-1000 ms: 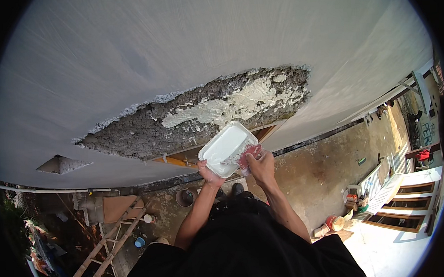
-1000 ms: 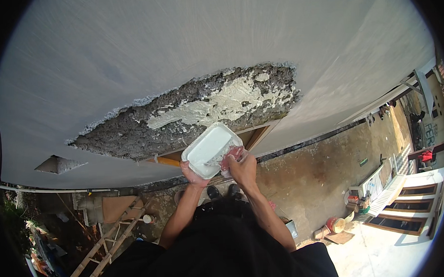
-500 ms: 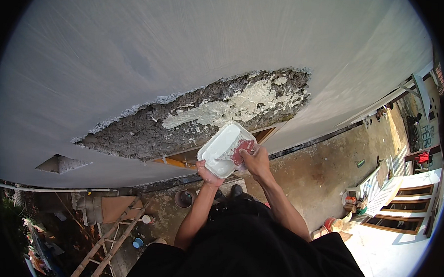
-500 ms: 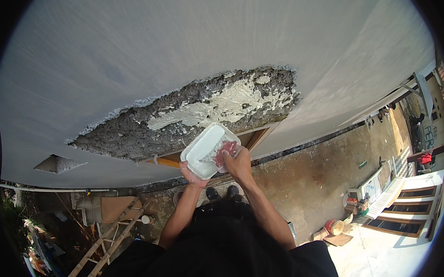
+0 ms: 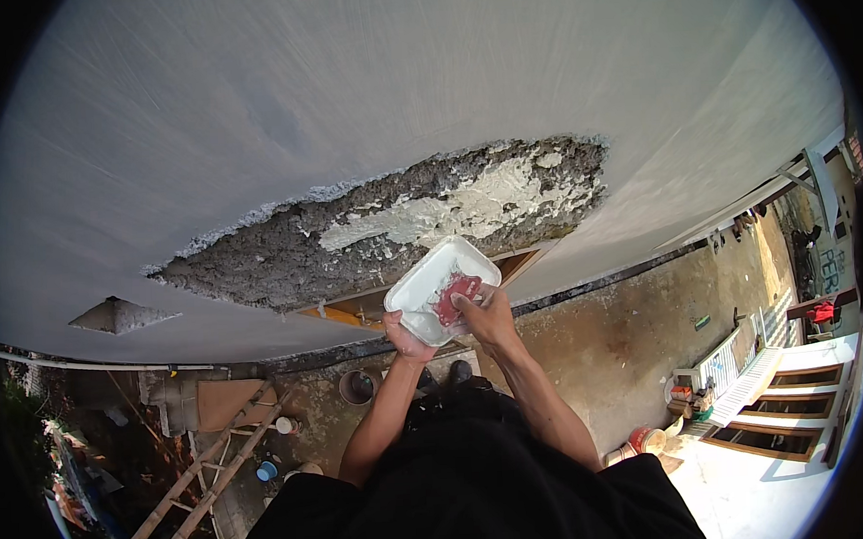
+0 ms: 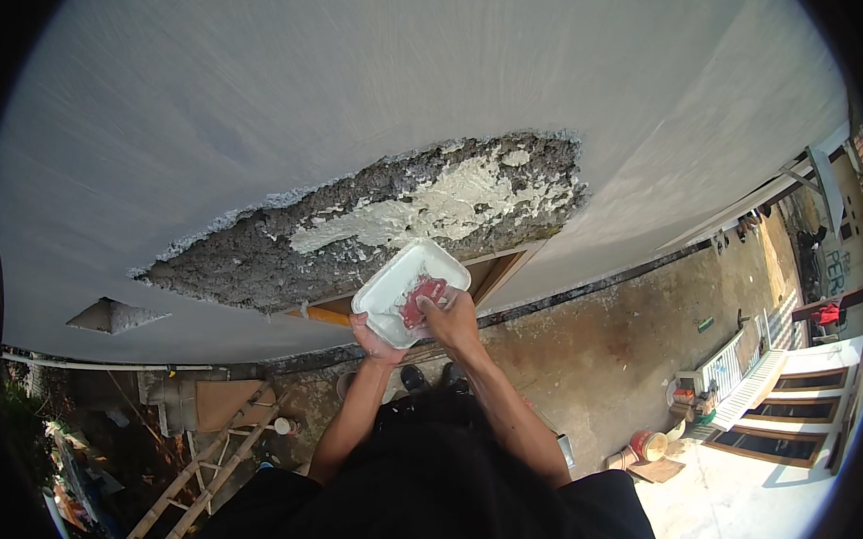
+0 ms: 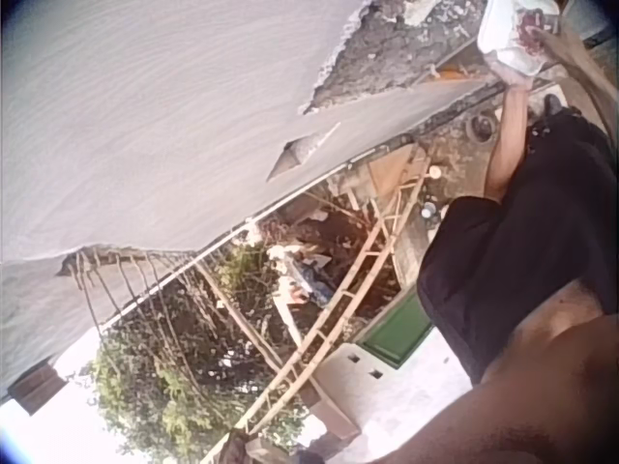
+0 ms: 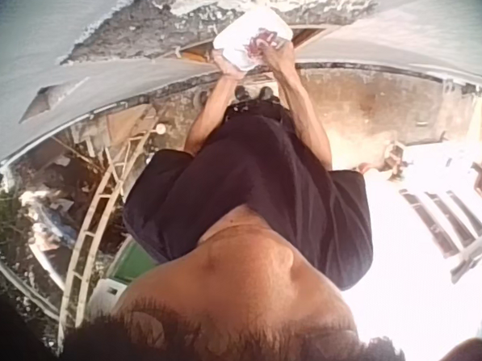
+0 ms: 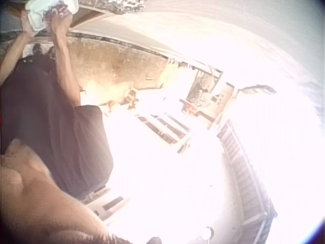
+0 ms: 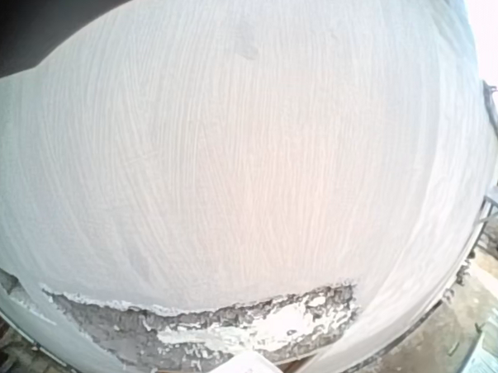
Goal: The person applies wall filler to a damaged section of an exterior wall using a putty knife, scooping the filler from a tray and spreading it onto the wall.
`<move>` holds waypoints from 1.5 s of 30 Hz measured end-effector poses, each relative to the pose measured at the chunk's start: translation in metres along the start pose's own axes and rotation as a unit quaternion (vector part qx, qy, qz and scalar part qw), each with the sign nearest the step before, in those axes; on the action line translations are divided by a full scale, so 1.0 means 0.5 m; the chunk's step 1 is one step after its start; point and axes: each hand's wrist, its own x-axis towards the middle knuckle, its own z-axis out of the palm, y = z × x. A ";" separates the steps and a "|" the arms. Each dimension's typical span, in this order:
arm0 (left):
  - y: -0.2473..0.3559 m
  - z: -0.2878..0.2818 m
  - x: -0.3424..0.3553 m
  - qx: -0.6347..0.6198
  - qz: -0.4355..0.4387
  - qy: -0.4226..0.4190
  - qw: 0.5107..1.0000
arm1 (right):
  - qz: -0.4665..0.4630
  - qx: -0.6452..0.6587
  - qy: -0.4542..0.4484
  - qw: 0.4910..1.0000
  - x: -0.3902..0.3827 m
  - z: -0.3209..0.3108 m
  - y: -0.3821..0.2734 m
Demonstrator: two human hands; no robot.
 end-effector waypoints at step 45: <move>0.000 -0.026 0.006 -0.038 0.005 0.040 0.998 | -0.090 -0.033 0.013 0.995 -0.070 -0.082 -0.034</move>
